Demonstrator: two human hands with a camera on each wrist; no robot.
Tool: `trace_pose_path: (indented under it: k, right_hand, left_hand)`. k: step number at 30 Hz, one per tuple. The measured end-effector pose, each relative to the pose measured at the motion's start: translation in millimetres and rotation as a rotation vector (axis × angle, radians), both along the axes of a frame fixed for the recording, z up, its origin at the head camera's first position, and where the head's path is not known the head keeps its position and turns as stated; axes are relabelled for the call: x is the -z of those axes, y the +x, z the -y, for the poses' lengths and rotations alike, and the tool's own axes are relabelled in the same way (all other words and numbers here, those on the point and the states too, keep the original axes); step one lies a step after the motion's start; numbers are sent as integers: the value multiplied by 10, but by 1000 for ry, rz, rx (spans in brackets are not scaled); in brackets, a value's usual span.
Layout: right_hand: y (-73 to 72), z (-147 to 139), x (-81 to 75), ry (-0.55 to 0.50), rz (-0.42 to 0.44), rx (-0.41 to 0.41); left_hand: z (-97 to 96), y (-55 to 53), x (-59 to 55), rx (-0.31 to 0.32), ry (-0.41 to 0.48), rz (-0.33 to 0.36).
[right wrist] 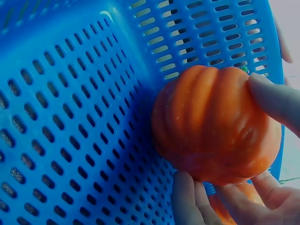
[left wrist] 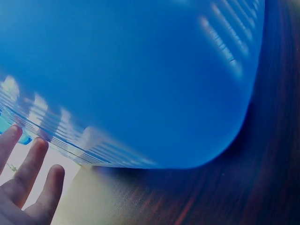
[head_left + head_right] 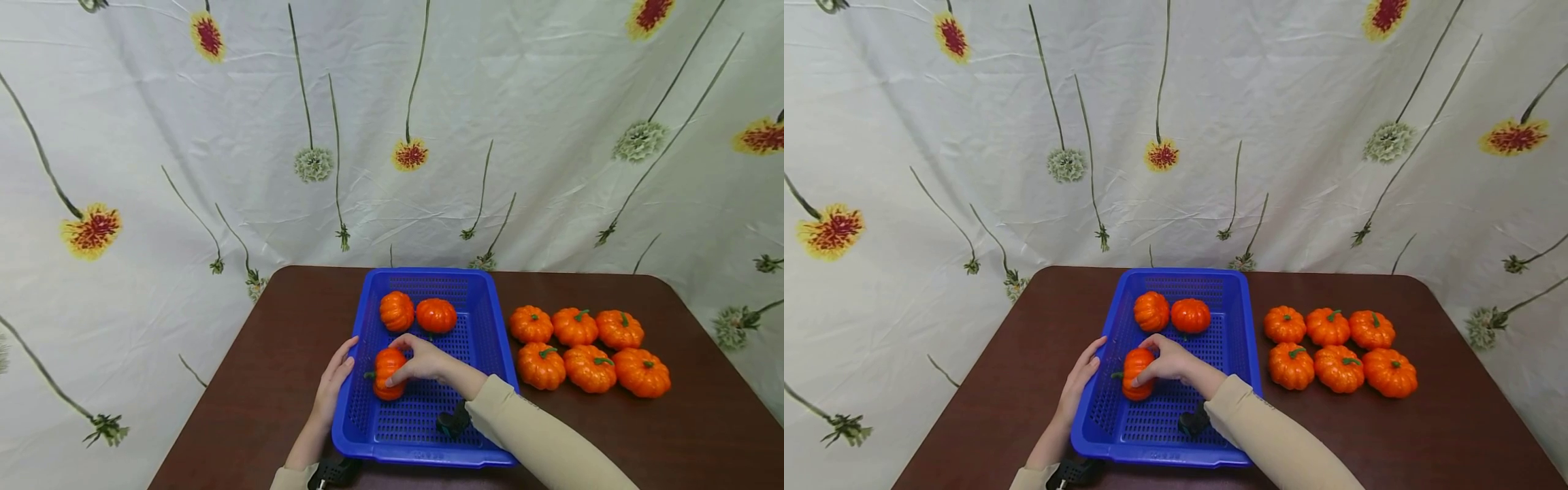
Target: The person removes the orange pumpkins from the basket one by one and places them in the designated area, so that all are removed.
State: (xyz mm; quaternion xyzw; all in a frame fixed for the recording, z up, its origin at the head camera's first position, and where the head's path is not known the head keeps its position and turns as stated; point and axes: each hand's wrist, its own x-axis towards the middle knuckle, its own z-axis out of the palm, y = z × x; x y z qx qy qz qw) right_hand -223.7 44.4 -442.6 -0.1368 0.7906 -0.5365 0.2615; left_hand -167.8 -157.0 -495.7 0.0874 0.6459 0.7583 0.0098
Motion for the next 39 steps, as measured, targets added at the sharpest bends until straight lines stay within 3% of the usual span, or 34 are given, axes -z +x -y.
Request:
trace_pose_path:
  k: [7, 21, 27, 33, 39]
  right_hand:
    - [9, -34, -74, -18, -15, 11]
    - [119, -281, -558, -94, -108, 2]
    - [207, -453, -746, -169, -114, 70]
    - [324, -653, -850, -102, -234, 169]
    - [458, -853, -895, -106, -278, 213]
  left_hand:
    - [6, 5, -7, -5, -13, 1]
    - [6, -11, 32, -43, -45, -34]
    - [7, -15, 39, -42, -18, -47]
    - [10, -16, 50, -25, -2, -62]
    - [8, -11, 47, -29, -4, -67]
